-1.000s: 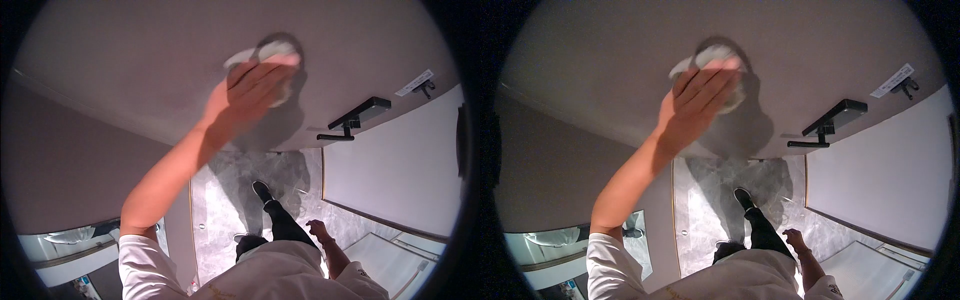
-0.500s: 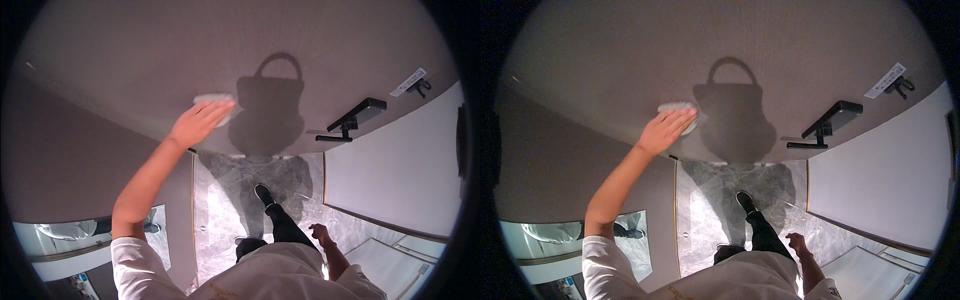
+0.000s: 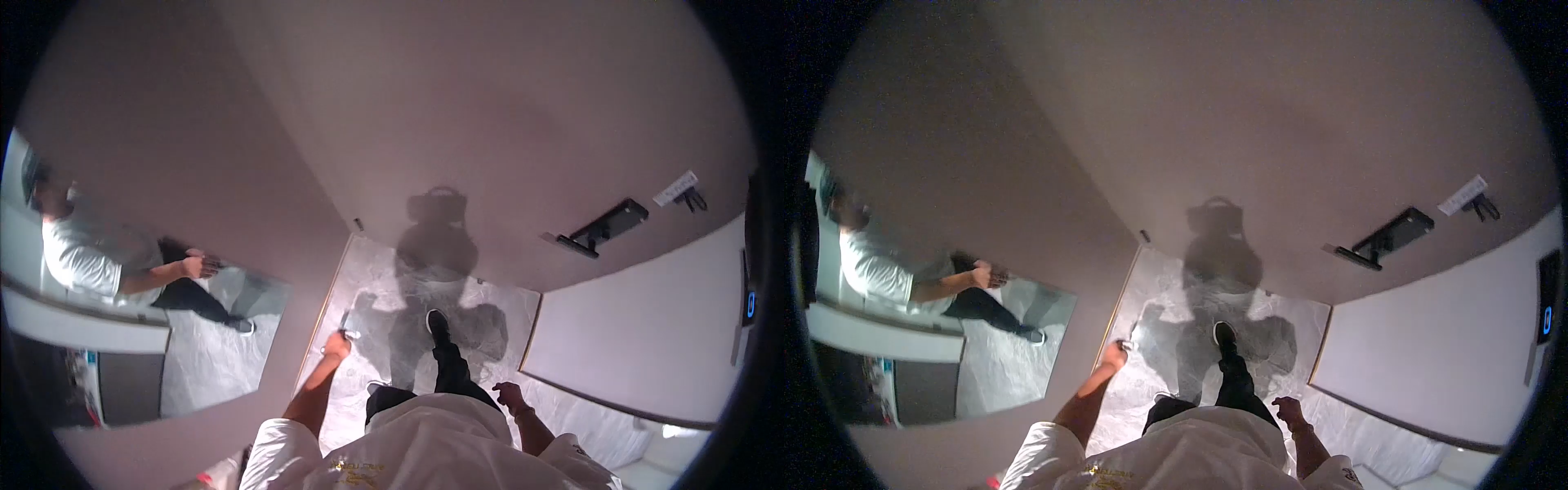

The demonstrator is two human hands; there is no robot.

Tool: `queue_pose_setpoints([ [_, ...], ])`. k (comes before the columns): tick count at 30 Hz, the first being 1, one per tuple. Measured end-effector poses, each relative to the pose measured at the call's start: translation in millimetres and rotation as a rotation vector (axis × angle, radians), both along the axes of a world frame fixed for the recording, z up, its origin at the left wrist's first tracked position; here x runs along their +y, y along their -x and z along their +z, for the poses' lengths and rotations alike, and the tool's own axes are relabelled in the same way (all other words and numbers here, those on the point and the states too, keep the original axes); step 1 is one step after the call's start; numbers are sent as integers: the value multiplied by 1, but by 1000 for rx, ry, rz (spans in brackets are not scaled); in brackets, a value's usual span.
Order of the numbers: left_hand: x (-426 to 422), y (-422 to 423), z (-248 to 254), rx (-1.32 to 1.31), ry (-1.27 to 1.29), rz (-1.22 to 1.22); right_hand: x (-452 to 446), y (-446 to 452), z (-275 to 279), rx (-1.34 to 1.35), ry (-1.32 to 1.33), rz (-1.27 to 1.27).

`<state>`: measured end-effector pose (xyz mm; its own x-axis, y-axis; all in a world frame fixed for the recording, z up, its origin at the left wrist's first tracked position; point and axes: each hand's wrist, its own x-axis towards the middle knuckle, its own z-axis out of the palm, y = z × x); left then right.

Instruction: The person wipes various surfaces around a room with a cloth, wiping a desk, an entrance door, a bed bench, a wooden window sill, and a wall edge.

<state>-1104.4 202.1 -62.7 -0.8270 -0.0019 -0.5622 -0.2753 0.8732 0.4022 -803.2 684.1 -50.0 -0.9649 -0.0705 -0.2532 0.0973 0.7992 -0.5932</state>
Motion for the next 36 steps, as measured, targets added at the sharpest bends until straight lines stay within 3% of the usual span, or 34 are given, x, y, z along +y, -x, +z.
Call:
queue_pose_setpoints([
  [2, -45, -76, -79, -78, -290, 306, -24, 33, 45, -535, 789, -826],
  [4, -47, -127, 15, -248, -720, 656, -32, 47, 45, -583, 708, -750],
  [6, -77, -183, 3, -285, -969, 1115, -51, 60, 42, -618, 629, -681],
  [7, -90, -205, 17, -280, -1086, 1191, -61, 61, 35, -542, 545, -528],
  [8, -102, -231, 32, -258, -1216, 1091, -65, 63, 29, -463, 459, -375],
  [9, -110, -251, 32, -243, -925, 1200, -75, 74, 35, -648, 491, -519],
  [10, -117, -275, 33, -236, -625, 1291, -85, 82, 33, -748, 405, -489],
  [12, -127, -321, 45, -261, -417, 1298, -102, 88, 34, -438, 326, -187],
  [16, -137, -419, 56, -80, -756, 1413, -108, 134, 43, -481, 288, -45],
  [17, -128, -417, 53, -193, -454, 1651, -105, 151, 35, -597, 310, 42],
  [18, -119, -424, 57, -166, -281, 1719, -102, 168, 22, -711, 326, 132],
  [21, -85, -464, 60, 44, -561, 1875, -97, 218, 18, -776, 131, 238],
  [22, -58, -448, 102, 80, -510, 1946, -96, 240, 20, -812, 59, 314],
  [25, -2, -470, 94, 135, -563, 2080, -53, 318, -83, -982, 286, 475],
  [26, 25, -467, 102, 186, -545, 2176, -57, 338, -75, -994, 257, 523],
  [28, 64, -486, 92, 232, -606, 2263, -78, 378, -59, -47, -258, 1514],
  [29, 89, -502, 79, 223, -572, 2339, -93, 390, -60, -38, -260, 1564],
  [30, 113, -509, 79, 210, -539, 2415, -102, 405, -79, -318, -236, 1087],
  [31, 134, -517, 77, 354, -665, 2554, -127, 411, -65, -554, -213, 592],
  [34, 196, -556, 65, 214, -613, 2796, -219, 384, 20, -606, -124, 656],
  [36, 238, -584, 54, 115, -572, 2790, -274, 348, 37, -461, -244, 767],
])
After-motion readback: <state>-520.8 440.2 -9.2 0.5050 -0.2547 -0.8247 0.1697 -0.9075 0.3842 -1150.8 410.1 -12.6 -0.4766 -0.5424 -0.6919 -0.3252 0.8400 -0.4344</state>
